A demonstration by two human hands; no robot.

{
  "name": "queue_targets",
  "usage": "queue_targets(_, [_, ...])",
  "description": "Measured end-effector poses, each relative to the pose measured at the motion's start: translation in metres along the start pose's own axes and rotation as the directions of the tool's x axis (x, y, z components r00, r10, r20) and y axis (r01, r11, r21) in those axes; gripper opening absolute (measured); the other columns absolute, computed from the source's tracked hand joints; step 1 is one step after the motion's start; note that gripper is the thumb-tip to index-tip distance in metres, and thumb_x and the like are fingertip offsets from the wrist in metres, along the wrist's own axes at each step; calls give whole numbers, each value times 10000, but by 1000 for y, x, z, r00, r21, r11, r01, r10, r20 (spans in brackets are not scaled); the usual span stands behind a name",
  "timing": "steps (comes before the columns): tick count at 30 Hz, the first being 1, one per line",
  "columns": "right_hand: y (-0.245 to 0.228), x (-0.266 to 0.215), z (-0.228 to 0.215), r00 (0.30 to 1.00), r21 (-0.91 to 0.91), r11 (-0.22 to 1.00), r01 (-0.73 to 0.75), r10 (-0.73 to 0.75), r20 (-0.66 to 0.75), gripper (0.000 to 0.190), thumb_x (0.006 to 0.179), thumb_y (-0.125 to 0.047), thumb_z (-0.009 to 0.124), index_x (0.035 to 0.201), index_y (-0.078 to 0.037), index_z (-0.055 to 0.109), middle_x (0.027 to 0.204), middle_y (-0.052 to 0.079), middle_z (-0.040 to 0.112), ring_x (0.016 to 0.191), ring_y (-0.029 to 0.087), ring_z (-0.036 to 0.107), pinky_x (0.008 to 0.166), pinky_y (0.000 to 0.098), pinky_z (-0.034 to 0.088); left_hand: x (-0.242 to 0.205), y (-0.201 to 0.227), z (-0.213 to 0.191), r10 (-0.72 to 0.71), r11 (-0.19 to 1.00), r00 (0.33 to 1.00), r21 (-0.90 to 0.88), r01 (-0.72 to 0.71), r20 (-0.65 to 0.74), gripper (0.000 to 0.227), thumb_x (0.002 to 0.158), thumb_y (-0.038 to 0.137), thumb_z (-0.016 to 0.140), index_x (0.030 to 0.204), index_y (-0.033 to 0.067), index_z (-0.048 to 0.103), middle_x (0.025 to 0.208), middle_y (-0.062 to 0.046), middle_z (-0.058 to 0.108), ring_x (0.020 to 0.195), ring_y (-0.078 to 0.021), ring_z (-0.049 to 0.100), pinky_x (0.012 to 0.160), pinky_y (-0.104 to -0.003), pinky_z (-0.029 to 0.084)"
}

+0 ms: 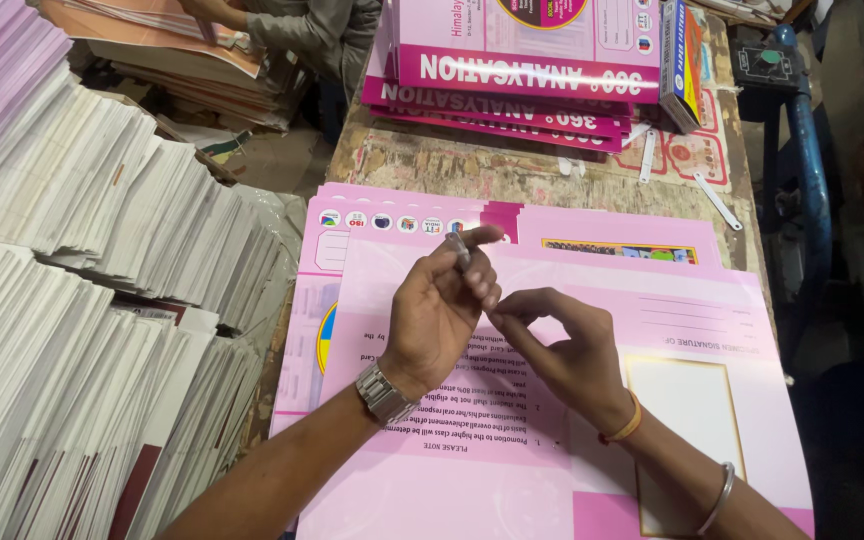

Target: The person inserts white plastic fasteners into pre-punched holes on pink folders, then flips the folder to align and secure the fasteners. The person repeats this process on multiple folders.

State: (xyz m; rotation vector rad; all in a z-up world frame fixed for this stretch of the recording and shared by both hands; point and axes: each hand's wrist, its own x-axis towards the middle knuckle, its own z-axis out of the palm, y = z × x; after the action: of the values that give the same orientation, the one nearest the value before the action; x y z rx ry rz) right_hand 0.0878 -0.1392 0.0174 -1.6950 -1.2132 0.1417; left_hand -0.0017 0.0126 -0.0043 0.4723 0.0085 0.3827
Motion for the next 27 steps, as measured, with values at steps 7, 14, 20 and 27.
queue_targets(7, [1, 0, -1, 999, 3, 999, -46, 46, -5, 135, 884, -40, 770, 997, 9, 716, 888, 71, 775, 787, 116, 735, 717, 259, 599, 0, 5, 9, 112, 970, 992, 222, -97, -56, 409, 1048, 97, 421, 1451, 25, 415, 992, -88, 606, 949, -183, 600, 904, -360, 519])
queue_targets(14, [4, 0, -2, 999, 2, 999, -38, 38, 7, 146, 875, -47, 779, 995, 10, 717, 878, 72, 771, 783, 111, 728, 724, 258, 598, 2, 3, 5, 203, 956, 979, 220, -196, -10, 399, 1079, 63, 422, 1471, -12, 416, 1081, -121, 618, 1037, -203, 605, 990, -379, 515])
queue_targets(20, [2, 1, -2, 999, 5, 999, -40, 40, 13, 148, 880, -63, 782, 991, 5, 713, 878, 69, 773, 782, 115, 732, 726, 263, 597, 8, 0, 2, 270, 881, 962, 413, -231, -39, 291, 1081, 34, 443, 1369, 40, 483, 1110, -130, 670, 1032, -193, 668, 1004, -364, 567])
queue_targets(27, [7, 8, -15, 995, -11, 995, -97, 98, 15, 216, 900, -100, 790, 1048, 4, 673, 873, 69, 763, 811, 106, 735, 711, 257, 577, 2, -11, 8, 186, 746, 975, 628, -222, 124, 194, 1100, 21, 502, 1266, -8, 598, 1216, -144, 723, 999, -179, 684, 918, -347, 595])
